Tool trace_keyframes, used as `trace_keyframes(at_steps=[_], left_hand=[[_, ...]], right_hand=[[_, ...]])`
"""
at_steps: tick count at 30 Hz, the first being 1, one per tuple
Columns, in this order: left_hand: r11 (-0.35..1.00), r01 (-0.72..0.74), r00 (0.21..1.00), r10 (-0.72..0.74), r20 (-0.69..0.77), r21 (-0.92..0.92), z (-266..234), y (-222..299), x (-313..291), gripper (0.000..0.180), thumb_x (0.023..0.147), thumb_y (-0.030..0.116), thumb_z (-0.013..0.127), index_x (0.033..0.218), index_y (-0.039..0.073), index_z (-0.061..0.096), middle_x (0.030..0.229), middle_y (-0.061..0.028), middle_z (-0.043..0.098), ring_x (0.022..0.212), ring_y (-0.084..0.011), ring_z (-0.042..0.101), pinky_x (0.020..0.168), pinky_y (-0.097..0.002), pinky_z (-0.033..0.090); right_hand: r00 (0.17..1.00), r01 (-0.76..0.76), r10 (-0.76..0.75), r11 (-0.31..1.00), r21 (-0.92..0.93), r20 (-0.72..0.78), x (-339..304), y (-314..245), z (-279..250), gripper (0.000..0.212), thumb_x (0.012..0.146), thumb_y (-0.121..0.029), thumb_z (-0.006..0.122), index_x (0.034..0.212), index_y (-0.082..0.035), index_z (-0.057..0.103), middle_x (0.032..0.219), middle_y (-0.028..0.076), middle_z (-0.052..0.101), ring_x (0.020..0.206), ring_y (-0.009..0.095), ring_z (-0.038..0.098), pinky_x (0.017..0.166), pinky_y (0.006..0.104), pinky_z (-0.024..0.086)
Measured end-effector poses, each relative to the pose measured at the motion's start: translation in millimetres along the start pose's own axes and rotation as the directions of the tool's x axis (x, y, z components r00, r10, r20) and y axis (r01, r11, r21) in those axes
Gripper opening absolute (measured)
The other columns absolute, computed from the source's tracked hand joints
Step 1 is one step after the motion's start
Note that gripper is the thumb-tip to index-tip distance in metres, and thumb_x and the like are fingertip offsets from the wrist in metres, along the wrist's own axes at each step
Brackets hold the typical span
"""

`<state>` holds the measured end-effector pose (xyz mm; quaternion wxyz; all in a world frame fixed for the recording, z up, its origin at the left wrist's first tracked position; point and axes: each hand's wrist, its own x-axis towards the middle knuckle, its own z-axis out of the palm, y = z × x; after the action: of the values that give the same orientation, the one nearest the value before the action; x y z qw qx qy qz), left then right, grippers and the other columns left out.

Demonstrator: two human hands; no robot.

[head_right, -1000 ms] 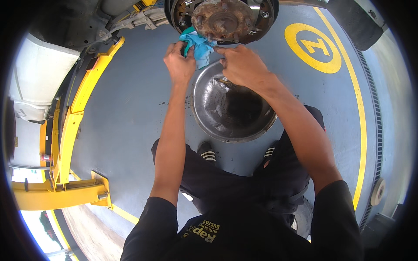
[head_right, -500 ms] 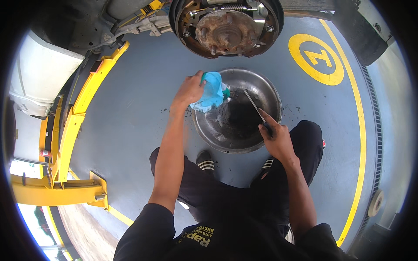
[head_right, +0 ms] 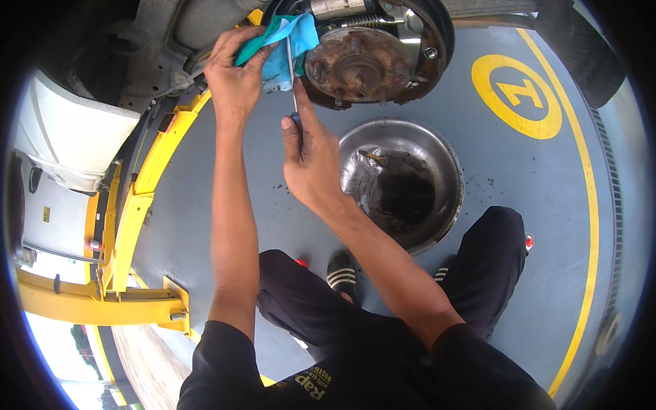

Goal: The person cleans a car's brake assembly using a blue cloth and a screwdriver. They wipe the brake components and scrape rust from the hub while sitting on the floor with a metal basin placed underneath to catch debris.

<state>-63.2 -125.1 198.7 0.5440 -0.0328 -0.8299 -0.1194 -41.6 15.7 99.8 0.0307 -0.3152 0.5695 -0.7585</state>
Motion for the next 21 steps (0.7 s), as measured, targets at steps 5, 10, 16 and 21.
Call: trace_keyframes(at_steps=[5, 10, 16, 21], left_hand=[[0.996, -0.071, 0.986, 0.063, 0.152, 0.051, -6, 2, -7, 0.032, 0.069, -0.009, 0.074, 0.095, 0.008, 0.079, 0.093, -0.0081, 0.074, 0.088, -0.0269, 0.073, 0.079, -0.0350, 0.059], [0.994, 0.007, 0.969, -0.033, 0.247, 0.107, -15, -5, -26, 0.033, 0.070, -0.012, 0.070, 0.095, 0.007, 0.079, 0.094, -0.0093, 0.074, 0.086, -0.0289, 0.073, 0.075, -0.0364, 0.059], [0.990, -0.059, 0.984, 0.036, 0.175, 0.129, -13, 3, -32, 0.036, 0.071, -0.013, 0.067, 0.100, 0.006, 0.077, 0.097, -0.0107, 0.071, 0.089, -0.0307, 0.072, 0.077, -0.0389, 0.058], [0.976, 0.079, 0.950, -0.135, 0.282, 0.202, -28, 10, -33, 0.037, 0.073, -0.013, 0.066, 0.103, 0.005, 0.076, 0.098, -0.0115, 0.072, 0.091, -0.0310, 0.072, 0.078, -0.0387, 0.058]], right_hand=[[0.991, 0.036, -0.022, 0.994, 0.103, -0.133, 6, 34, 47, 0.058, 0.107, -0.011, 0.053, 0.161, -0.006, 0.033, 0.066, 0.003, 0.052, 0.059, 0.009, 0.046, 0.059, 0.0268, 0.043], [0.996, -0.088, 0.087, 0.996, 0.021, 0.035, -10, 40, 25, 0.057, 0.106, -0.014, 0.055, 0.160, -0.006, 0.036, 0.063, 0.003, 0.050, 0.057, 0.008, 0.045, 0.056, 0.0262, 0.042], [0.998, -0.034, 0.036, 0.999, 0.043, -0.045, -8, 42, 28, 0.055, 0.106, -0.017, 0.057, 0.158, -0.007, 0.041, 0.058, 0.004, 0.047, 0.052, 0.008, 0.042, 0.052, 0.0280, 0.039], [0.965, -0.231, 0.226, 0.973, 0.025, 0.130, -18, 17, -3, 0.055, 0.107, -0.020, 0.058, 0.158, -0.009, 0.042, 0.059, 0.003, 0.048, 0.053, 0.008, 0.042, 0.052, 0.0273, 0.040]])
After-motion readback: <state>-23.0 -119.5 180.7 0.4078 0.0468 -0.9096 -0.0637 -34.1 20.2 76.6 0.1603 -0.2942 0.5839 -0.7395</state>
